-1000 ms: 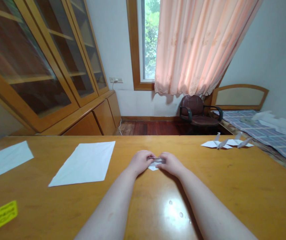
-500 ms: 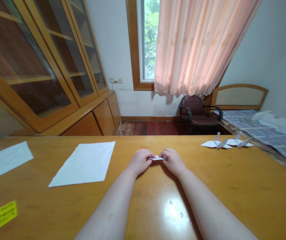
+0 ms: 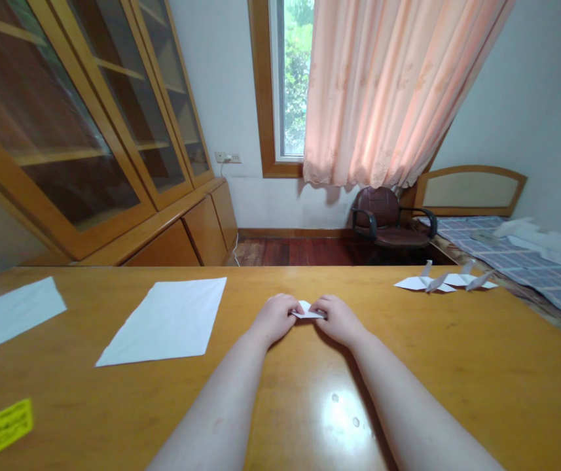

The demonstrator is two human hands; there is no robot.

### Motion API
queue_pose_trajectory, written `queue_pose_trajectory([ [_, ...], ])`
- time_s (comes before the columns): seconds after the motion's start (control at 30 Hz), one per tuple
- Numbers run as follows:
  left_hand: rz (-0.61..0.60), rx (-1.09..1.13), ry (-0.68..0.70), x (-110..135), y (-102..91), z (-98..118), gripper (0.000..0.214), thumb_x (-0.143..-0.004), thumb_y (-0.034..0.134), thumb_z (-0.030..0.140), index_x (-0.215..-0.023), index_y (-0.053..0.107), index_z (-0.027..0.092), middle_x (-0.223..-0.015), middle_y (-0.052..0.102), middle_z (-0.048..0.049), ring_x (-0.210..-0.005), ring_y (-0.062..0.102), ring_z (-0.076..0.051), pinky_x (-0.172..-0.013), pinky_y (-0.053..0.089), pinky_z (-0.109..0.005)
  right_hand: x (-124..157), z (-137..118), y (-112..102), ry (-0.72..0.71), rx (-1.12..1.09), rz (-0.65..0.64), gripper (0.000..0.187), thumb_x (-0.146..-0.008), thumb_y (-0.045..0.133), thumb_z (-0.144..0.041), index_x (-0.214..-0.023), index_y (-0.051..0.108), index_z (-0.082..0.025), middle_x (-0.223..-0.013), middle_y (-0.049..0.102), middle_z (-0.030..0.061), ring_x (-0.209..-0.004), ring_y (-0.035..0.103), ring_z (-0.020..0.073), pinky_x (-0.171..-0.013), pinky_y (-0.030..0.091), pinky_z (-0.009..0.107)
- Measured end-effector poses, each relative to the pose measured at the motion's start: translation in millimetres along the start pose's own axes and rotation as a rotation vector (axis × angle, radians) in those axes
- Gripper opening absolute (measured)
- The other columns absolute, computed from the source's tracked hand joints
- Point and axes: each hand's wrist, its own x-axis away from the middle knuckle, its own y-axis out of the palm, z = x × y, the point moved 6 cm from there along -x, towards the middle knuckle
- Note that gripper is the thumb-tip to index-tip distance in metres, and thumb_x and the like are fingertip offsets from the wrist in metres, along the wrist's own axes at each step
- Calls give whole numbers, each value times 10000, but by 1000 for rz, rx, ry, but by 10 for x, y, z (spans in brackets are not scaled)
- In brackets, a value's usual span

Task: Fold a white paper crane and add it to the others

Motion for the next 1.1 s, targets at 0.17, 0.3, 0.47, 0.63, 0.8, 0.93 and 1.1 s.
queue_pose_trajectory([
  [0.17, -2, 3, -9, 9, 18, -16, 221, -672, 543, 65, -764, 675, 217, -789, 645, -8, -795, 545, -159, -743, 404, -268, 21, -87, -14, -44, -21, -55, 266, -742, 628, -383, -953, 678, -228, -887, 610, 53, -844, 525, 187, -772, 381, 294],
  [0.3, -18, 21, 16, 16, 30, 4, 170, -696, 561, 101, -757, 675, 212, -790, 655, -11, -788, 553, -157, -747, 406, -269, 15, -76, -8, -47, -39, -79, 289, -795, 564, -439, -967, 689, -244, -911, 617, 56, -850, 529, 184, -777, 382, 294],
  [0.47, -52, 26, -10, 27, 32, 24, 176, -699, 561, 116, -781, 683, 213, -827, 667, -20, -817, 562, -167, -768, 409, -279, -13, -15, 27, -28, -16, -59, 240, -843, 512, -359, -958, 694, -255, -947, 622, 51, -873, 531, 181, -808, 375, 305],
  [0.63, -122, 87, -16, 47, 40, 86, 182, -718, 624, 368, -805, 682, 219, -836, 672, -18, -789, 568, -167, -721, 410, -262, -26, 31, 55, -9, 47, -49, 205, -801, 572, -307, -962, 689, -261, -971, 620, 46, -897, 525, 183, -826, 366, 312],
  [0.8, -133, 79, -14, 33, 44, 72, 308, -823, 479, 422, -757, 673, 192, -774, 654, -32, -744, 560, -157, -698, 408, -259, -24, 49, 58, -3, 56, -57, 234, -784, 593, -333, -984, 683, -252, -993, 620, 57, -914, 525, 193, -832, 365, 321],
  [0.93, -4, -45, -97, 9, 12, -75, 236, -805, 516, 344, -928, 666, 210, -943, 655, -46, -902, 551, -189, -824, 403, -297, -22, 55, 63, -1, 48, -65, 248, -752, 629, -314, -986, 682, -252, -998, 624, 51, -918, 526, 195, -845, 360, 328],
  [1.1, 29, -122, -226, 16, 19, -212, 300, -785, 537, 294, -1057, 635, 212, -1060, 634, -61, -1015, 526, -214, -912, 381, -329, -19, 47, 62, 5, 32, -75, 230, -735, 651, -308, -954, 684, -248, -990, 629, 45, -923, 523, 197, -850, 353, 332],
])
